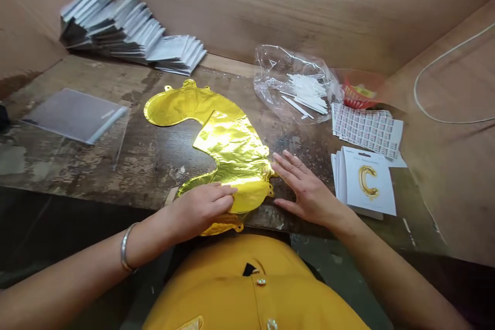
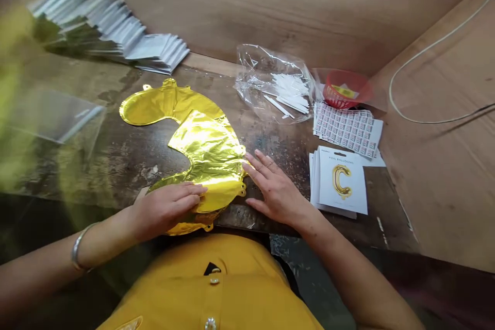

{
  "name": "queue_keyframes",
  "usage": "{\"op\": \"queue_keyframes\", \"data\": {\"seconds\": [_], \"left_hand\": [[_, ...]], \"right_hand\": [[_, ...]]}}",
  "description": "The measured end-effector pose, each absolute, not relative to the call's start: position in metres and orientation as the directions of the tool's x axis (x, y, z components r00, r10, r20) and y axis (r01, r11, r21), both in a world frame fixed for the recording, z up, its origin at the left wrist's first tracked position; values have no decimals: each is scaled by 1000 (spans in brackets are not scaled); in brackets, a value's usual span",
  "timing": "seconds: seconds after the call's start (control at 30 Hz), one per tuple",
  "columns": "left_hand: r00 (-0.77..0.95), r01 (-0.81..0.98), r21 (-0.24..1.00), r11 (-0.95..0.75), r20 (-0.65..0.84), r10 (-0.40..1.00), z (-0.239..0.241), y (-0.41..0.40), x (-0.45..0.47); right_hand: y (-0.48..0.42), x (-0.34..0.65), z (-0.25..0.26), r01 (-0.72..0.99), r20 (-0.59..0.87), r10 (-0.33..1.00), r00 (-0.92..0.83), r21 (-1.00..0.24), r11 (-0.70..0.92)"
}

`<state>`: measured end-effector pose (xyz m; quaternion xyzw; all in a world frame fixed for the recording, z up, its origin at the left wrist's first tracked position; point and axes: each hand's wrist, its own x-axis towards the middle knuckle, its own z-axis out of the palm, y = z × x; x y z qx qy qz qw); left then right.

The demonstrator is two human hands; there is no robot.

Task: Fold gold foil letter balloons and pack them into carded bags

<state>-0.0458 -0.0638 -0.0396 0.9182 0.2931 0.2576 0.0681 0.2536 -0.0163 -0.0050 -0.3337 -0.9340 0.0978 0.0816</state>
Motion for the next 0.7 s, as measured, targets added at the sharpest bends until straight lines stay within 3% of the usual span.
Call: {"op": "queue_keyframes", "data": {"seconds": [0.2,0.37,0.47,0.57,0.7], "left_hand": [[628,463,568,-680,331,704,-35,-75,-54],[647,500,638,-586,174,742,-31,-65,-70],[620,548,668,-503,79,781,-29,-55,-79],[510,546,729,-412,101,854,-33,-51,-78],[134,489,864,-119,60,989,-45,-51,-65]], "right_hand": [[1,239,-21,439,96,524,-846,-430,789],[11,233,-37,389,234,595,-769,-567,726],[12,227,-34,451,210,696,-687,-628,634],[16,214,-28,643,83,832,-549,-594,483],[25,194,-22,827,-24,920,-390,-448,339]]}}
